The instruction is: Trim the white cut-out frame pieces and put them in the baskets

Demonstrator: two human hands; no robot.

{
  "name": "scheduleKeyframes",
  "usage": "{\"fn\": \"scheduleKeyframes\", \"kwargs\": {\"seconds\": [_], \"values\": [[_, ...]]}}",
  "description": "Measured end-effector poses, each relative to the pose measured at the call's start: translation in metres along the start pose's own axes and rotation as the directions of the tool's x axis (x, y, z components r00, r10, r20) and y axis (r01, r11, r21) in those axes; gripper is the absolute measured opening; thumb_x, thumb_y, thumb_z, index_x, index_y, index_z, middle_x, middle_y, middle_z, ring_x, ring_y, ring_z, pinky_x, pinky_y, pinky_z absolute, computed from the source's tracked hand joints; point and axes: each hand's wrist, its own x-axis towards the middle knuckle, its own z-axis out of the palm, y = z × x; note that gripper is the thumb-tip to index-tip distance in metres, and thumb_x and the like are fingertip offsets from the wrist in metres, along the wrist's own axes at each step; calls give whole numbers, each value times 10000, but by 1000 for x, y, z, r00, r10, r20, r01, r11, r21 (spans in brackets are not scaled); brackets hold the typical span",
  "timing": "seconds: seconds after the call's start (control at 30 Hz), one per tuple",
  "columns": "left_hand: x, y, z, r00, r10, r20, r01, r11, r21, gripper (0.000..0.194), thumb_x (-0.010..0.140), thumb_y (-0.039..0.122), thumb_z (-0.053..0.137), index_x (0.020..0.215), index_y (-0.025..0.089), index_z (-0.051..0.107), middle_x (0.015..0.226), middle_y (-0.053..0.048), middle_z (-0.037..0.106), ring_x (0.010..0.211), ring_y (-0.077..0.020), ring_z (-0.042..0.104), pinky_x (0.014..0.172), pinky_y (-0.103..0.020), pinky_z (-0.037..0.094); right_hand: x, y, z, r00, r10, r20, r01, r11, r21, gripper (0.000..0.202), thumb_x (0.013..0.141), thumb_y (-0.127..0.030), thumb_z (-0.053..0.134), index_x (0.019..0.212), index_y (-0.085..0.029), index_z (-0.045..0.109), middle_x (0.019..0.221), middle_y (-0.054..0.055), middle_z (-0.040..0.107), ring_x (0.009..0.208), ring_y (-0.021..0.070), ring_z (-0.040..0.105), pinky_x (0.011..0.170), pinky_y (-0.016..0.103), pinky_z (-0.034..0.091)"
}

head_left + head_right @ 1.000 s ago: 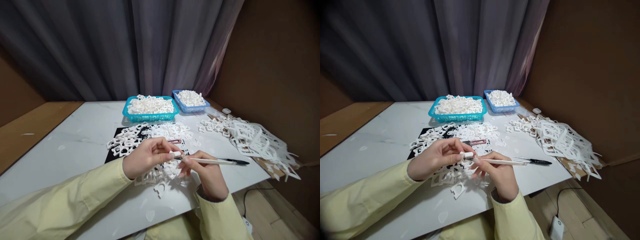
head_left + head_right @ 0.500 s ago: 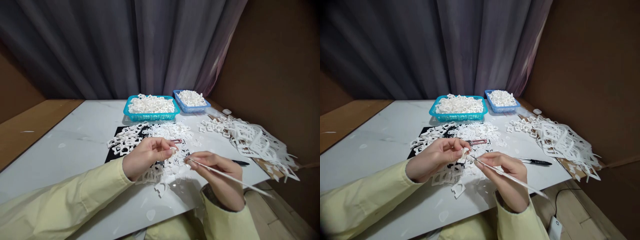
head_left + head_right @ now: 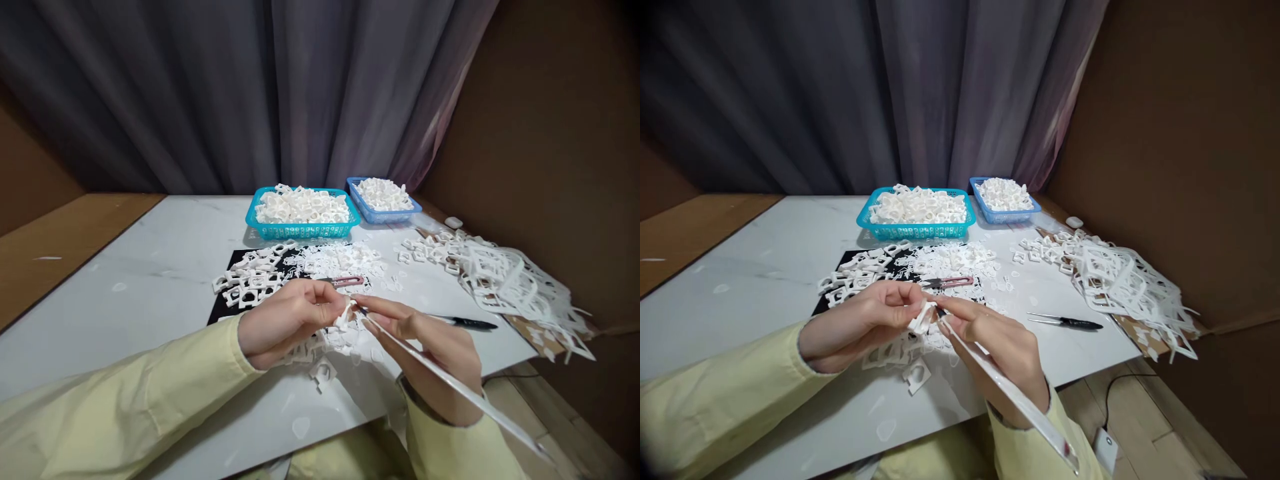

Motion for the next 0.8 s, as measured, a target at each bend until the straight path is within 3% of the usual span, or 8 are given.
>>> {"fn": "scheduleKeyframes", "kwargs": {"seconds": [0.23, 0.47, 0.6, 0.8], "values": [[0, -1, 1, 999, -38, -19, 37, 998, -54, 145, 663, 156, 686, 565, 121, 586, 587, 2, 558, 584, -101, 466, 609, -250, 308, -4, 5, -6, 995, -55, 80, 58, 998, -39, 143, 781, -30, 590, 770, -172, 570, 1078, 80, 673, 928, 187, 665, 781, 286, 569], [0, 0, 1, 996, -85, 37, 89, 991, -97, 153, 667, 150, 695, 550, 116, 602, 588, -9, 570, 582, -99, 489, 605, -241, 342, 3, 4, -9, 974, -189, 122, 205, 970, -132, 211, 769, 2, 569, 881, -169, 623, 1095, 66, 670, 964, 161, 653, 839, 255, 555], [0, 1, 0, 990, -109, 85, 118, 986, -119, 136, 645, 158, 717, 565, 102, 623, 618, -20, 582, 627, -107, 517, 644, -232, 375, 8, 0, -8, 975, -119, 186, 161, 959, -232, 292, 826, -63, 514, 1091, -153, 596, 1042, 47, 693, 937, 120, 661, 852, 191, 538], [1, 2, 0, 983, -152, 101, 164, 979, -119, 124, 645, 173, 727, 587, 102, 643, 647, -25, 595, 659, -113, 519, 670, -227, 391, 8, 0, -4, 947, -201, 251, 277, 905, -322, 347, 864, -89, 403, 1182, -65, 538, 1067, 127, 674, 1024, 164, 629, 884, 231, 528]]}}
